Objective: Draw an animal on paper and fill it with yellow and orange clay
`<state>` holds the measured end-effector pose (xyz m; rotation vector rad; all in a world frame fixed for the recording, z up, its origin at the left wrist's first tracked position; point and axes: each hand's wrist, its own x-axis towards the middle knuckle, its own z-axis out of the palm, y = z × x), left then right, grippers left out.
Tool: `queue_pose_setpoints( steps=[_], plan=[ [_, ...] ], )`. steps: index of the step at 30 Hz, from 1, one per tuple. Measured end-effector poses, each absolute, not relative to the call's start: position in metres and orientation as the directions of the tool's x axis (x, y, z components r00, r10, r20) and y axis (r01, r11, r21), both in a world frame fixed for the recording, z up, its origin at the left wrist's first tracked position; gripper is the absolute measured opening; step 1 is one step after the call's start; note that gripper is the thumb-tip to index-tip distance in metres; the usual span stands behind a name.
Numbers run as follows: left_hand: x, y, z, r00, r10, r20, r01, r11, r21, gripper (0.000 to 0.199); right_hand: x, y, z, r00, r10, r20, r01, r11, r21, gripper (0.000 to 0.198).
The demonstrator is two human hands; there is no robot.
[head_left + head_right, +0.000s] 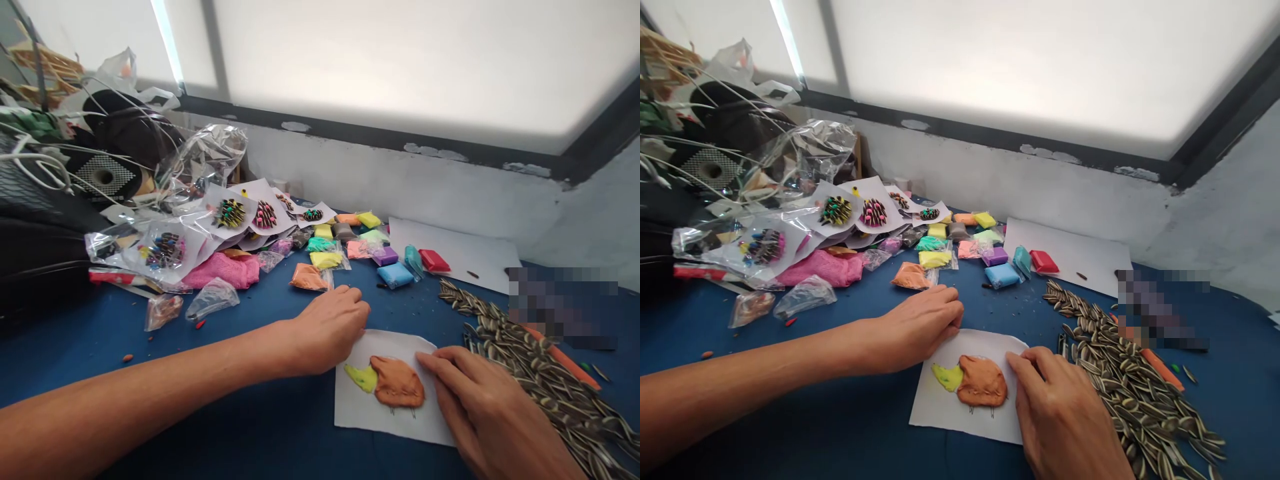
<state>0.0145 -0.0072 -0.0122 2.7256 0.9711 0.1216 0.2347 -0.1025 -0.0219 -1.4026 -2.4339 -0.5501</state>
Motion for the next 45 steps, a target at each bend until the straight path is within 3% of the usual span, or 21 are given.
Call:
queue_pose_setpoints(
  steps=[9,12,13,15,17,20,30,37,39,42,45],
  plan=[
    [0.028,0.011,-0.027,0.815,0.566,0.128,0.526,-0.814,0.246,0.015,0.237,-0.108,-0.025,-0.464,0.799,0.382,0.879,0.469,0.085,0.026],
    [0.024,0.004,-0.021,0.807,0.564,0.174,0.502,-0.811,0.300,0.022,0.244,-0.108,-0.029,-0.482,0.805,0.346,0.870,0.486,0.082,0.029],
    [0.021,0.000,-0.020,0.809,0.553,0.198,0.456,-0.805,0.380,0.023,0.245,-0.108,-0.030,-0.486,0.803,0.345,0.868,0.490,0.083,0.031],
    [0.014,-0.008,-0.017,0.840,0.493,0.228,0.326,-0.793,0.514,0.041,0.246,-0.108,-0.030,-0.496,0.792,0.356,0.862,0.500,0.089,0.032],
    [0.009,-0.014,-0.018,0.869,0.442,0.224,0.255,-0.787,0.562,0.065,0.243,-0.108,-0.028,-0.511,0.765,0.392,0.850,0.518,0.098,0.033],
    [0.006,-0.017,-0.024,0.891,0.422,0.168,0.247,-0.761,0.599,0.077,0.234,-0.105,-0.023,-0.533,0.711,0.459,0.826,0.555,0.098,0.035],
    [0.002,-0.017,-0.038,0.884,0.429,0.185,0.215,-0.725,0.654,0.073,0.230,-0.099,-0.026,-0.534,0.661,0.527,0.823,0.549,0.146,0.035],
    [0.002,-0.015,-0.042,0.869,0.407,0.281,0.152,-0.761,0.631,0.069,0.238,-0.106,-0.031,-0.461,0.765,0.450,0.862,0.506,0.023,0.036],
    [0.002,-0.015,-0.041,0.872,0.405,0.274,0.159,-0.765,0.624,0.069,0.237,-0.107,-0.030,-0.464,0.769,0.439,0.868,0.495,0.050,0.038],
    [0.002,-0.016,-0.041,0.876,0.420,0.235,0.200,-0.762,0.616,0.067,0.231,-0.104,-0.027,-0.504,0.685,0.527,0.840,0.531,0.113,0.037],
    [0.002,-0.016,-0.042,0.880,0.425,0.214,0.221,-0.764,0.606,0.063,0.227,-0.101,-0.027,-0.554,0.672,0.491,0.820,0.542,0.183,0.038]
  ],
)
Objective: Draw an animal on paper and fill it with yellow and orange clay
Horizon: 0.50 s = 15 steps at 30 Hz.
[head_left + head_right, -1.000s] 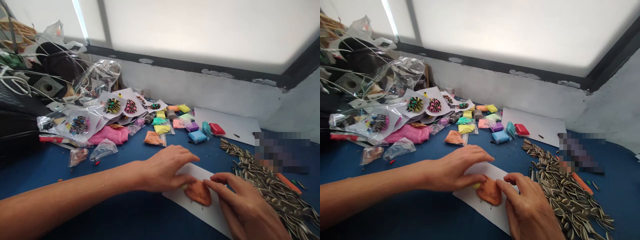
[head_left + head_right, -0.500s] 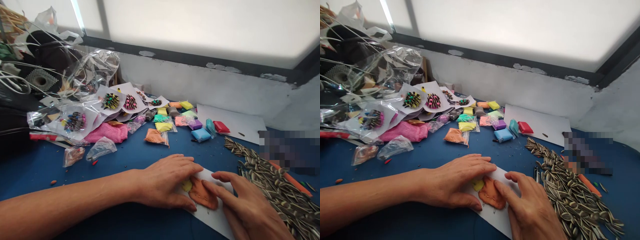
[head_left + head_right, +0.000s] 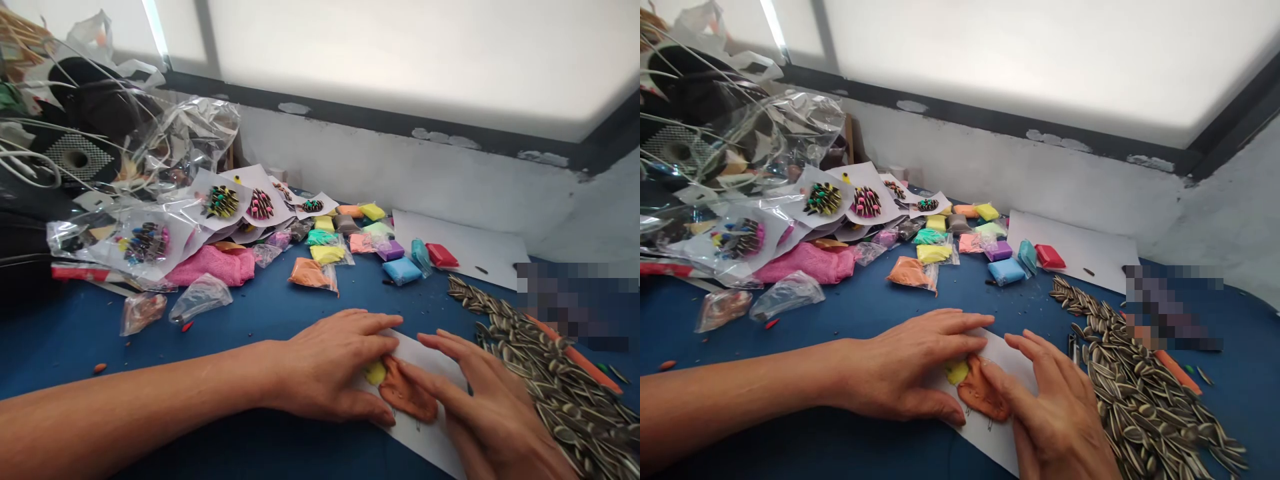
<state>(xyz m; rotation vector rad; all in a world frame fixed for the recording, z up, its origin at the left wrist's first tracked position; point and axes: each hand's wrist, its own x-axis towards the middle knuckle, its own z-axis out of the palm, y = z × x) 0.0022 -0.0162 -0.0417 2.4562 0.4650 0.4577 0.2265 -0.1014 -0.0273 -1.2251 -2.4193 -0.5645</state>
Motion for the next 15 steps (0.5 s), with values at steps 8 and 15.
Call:
queue_pose_setpoints(
  steps=[8,15],
  plan=[
    [0.003,-0.016,-0.044,0.884,0.418,0.209,0.205,-0.750,0.629,0.063,0.235,-0.102,-0.046,-0.529,0.699,0.481,0.841,0.506,0.190,0.041],
    [0.002,-0.016,-0.042,0.886,0.421,0.193,0.209,-0.736,0.644,0.062,0.239,-0.100,-0.041,-0.469,0.716,0.517,0.868,0.481,0.123,0.044]
  ],
)
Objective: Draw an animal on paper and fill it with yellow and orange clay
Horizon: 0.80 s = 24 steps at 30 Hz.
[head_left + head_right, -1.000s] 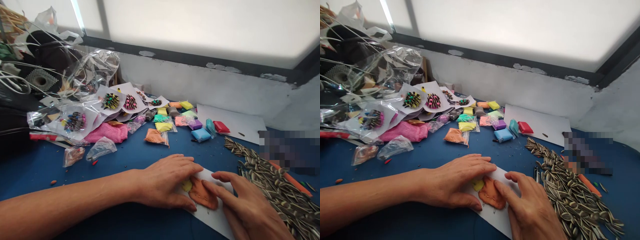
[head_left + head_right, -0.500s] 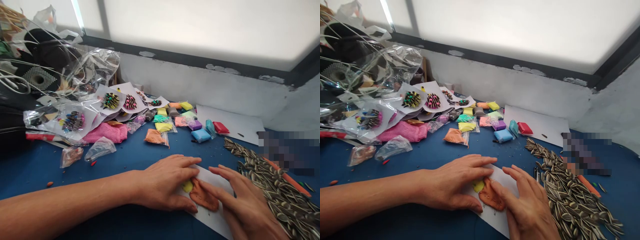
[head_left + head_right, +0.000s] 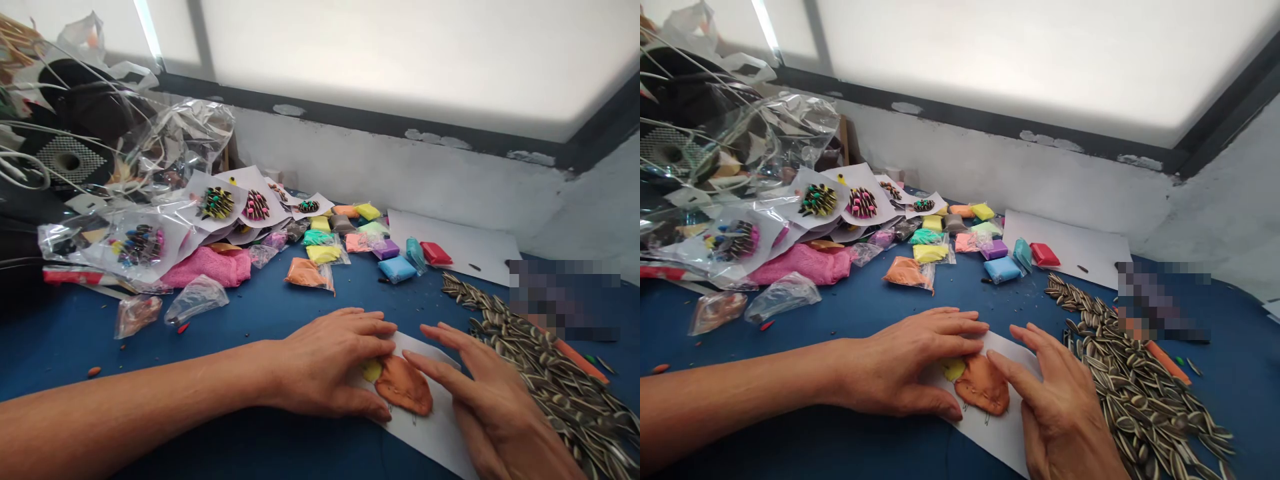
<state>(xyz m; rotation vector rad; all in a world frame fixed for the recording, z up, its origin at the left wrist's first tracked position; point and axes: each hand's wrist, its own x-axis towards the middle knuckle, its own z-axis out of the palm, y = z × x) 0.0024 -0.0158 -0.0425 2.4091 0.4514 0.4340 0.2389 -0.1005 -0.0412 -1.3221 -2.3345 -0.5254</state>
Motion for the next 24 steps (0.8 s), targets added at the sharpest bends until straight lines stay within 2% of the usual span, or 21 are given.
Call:
queue_pose_setpoints(
  steps=[4,8,16,24],
  plan=[
    [0.002,-0.016,-0.041,0.888,0.425,0.175,0.223,-0.732,0.644,0.064,0.238,-0.104,-0.037,-0.507,0.717,0.479,0.854,0.493,0.167,0.044],
    [0.002,-0.017,-0.038,0.896,0.420,0.147,0.244,-0.741,0.626,0.061,0.234,-0.105,-0.039,-0.494,0.704,0.510,0.863,0.469,0.189,0.044],
    [0.000,-0.018,-0.038,0.906,0.404,0.125,0.256,-0.759,0.599,0.061,0.236,-0.108,-0.020,-0.473,0.750,0.462,0.881,0.421,0.218,0.042],
    [0.001,-0.018,-0.037,0.911,0.396,0.119,0.256,-0.767,0.589,0.063,0.231,-0.117,-0.024,-0.512,0.747,0.425,0.859,0.435,0.270,0.049]
  ],
)
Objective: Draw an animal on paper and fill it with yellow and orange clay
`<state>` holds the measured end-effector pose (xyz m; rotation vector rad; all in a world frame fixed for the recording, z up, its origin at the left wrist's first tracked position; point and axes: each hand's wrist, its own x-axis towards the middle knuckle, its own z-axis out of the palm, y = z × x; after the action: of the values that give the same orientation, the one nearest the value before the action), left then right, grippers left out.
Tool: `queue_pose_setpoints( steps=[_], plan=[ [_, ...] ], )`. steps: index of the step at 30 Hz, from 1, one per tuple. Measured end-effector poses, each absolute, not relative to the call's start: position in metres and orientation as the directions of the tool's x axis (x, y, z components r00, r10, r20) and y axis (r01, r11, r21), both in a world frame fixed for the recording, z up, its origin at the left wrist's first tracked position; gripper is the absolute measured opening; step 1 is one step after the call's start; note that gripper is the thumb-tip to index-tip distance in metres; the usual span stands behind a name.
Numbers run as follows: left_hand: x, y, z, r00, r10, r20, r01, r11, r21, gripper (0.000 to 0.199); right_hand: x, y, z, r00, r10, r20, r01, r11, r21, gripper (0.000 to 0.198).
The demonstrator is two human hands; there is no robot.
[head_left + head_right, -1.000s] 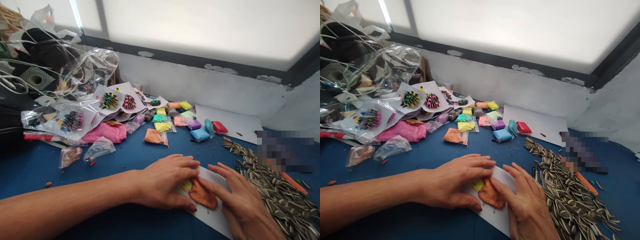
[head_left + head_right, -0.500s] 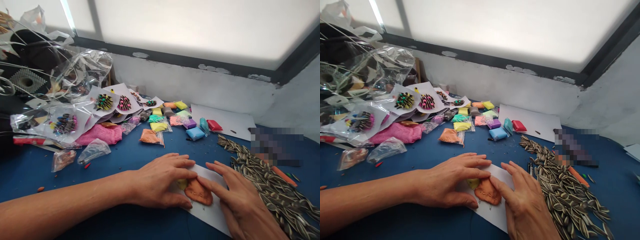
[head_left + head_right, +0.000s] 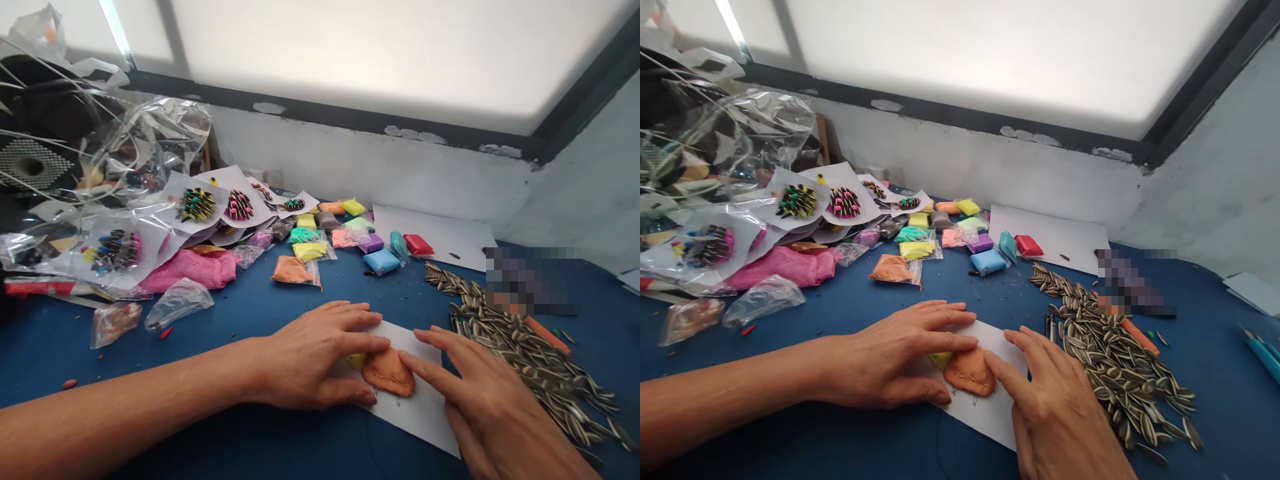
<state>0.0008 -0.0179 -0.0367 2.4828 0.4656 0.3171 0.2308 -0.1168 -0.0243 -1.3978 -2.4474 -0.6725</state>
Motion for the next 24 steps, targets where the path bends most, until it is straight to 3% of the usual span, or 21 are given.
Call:
queue_pose_setpoints(
  steps=[9,16,24],
  plan=[
    [0.002,-0.019,-0.035,0.912,0.385,0.145,0.240,-0.785,0.572,0.059,0.230,-0.125,-0.025,-0.506,0.736,0.450,0.862,0.408,0.301,0.048],
    [0.001,-0.019,-0.035,0.913,0.394,0.102,0.269,-0.772,0.576,0.062,0.233,-0.132,-0.030,-0.574,0.754,0.321,0.805,0.447,0.389,0.055],
    [0.002,-0.019,-0.034,0.914,0.380,0.144,0.240,-0.790,0.564,0.058,0.231,-0.131,-0.022,-0.642,0.676,0.362,0.747,0.445,0.494,0.044]
  ],
)
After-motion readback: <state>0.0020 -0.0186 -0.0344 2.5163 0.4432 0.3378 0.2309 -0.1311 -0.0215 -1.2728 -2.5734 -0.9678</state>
